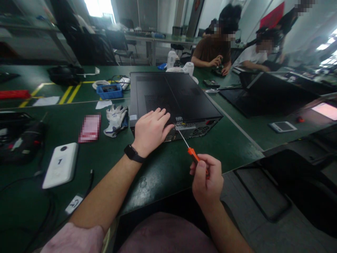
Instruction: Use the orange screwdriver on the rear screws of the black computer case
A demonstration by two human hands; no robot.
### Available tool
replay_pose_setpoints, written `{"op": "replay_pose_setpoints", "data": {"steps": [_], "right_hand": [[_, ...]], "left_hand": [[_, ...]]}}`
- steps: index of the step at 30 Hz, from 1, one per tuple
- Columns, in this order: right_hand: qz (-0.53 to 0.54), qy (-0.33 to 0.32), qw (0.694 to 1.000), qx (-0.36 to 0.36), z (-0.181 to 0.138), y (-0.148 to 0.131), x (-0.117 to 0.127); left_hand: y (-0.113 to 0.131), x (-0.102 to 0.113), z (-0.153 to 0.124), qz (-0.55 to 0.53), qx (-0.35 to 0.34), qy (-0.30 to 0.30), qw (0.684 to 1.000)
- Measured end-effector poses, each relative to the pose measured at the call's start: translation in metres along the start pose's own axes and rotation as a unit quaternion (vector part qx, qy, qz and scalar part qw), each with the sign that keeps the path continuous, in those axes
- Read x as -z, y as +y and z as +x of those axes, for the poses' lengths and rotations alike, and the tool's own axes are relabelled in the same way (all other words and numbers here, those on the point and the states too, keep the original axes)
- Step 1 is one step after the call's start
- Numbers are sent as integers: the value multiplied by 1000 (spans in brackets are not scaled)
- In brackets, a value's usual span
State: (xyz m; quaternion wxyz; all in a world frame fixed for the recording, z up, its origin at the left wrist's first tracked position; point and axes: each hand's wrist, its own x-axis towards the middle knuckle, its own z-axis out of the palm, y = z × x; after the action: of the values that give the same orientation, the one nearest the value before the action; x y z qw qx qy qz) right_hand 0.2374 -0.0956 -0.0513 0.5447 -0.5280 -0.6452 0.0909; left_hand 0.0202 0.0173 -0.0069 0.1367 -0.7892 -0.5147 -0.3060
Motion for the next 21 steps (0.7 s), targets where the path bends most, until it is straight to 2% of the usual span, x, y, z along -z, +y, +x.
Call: {"op": "replay_pose_setpoints", "data": {"steps": [10,15,21], "right_hand": [[-41,20,999,19,-1,-3,0],[-20,-15,1000,-9,1,-4,2],[7,-10,1000,-12,2,-5,1]], "left_hand": [[2,2,1,3,7,-3,1000],[1,2,0,-9,10,-9,1000],[2,3,1,-10,13,-13,1000]]}}
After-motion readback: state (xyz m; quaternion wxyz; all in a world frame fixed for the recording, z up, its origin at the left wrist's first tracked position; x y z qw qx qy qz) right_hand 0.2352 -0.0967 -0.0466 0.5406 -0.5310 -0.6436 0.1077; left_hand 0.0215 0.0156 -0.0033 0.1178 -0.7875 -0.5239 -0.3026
